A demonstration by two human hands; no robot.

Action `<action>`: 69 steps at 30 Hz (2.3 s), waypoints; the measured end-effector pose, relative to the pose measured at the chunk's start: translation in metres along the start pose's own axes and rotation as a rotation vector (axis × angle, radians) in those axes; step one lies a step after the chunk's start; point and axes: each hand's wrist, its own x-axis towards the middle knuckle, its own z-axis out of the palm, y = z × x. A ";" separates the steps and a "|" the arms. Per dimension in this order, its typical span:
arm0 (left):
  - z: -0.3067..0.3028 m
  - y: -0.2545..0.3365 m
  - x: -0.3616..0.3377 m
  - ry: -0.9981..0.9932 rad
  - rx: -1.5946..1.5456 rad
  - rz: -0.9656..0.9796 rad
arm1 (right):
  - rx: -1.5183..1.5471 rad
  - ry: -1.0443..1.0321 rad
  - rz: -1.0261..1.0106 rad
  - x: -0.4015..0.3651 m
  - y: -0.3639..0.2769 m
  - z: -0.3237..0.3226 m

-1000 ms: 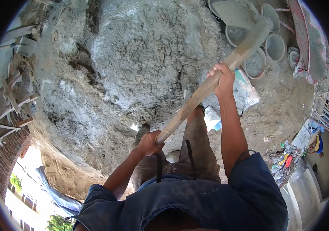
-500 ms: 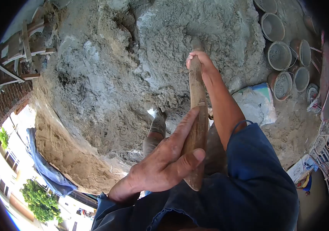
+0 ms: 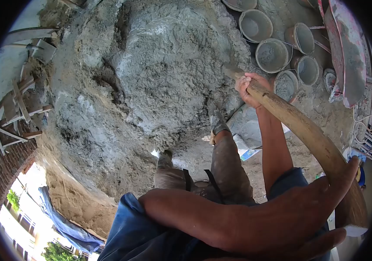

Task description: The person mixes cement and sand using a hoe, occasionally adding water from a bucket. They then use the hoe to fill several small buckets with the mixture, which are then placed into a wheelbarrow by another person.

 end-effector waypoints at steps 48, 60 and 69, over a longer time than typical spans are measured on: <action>-0.080 -0.018 -0.256 0.526 0.024 -0.500 | -0.723 0.366 0.065 0.246 0.124 -0.119; 0.000 -0.026 -0.027 -0.030 0.005 -0.152 | -0.265 0.131 0.083 0.028 -0.001 -0.012; 0.003 -0.050 0.004 -0.176 0.034 -0.149 | -0.373 0.124 -0.386 -0.111 -0.101 0.042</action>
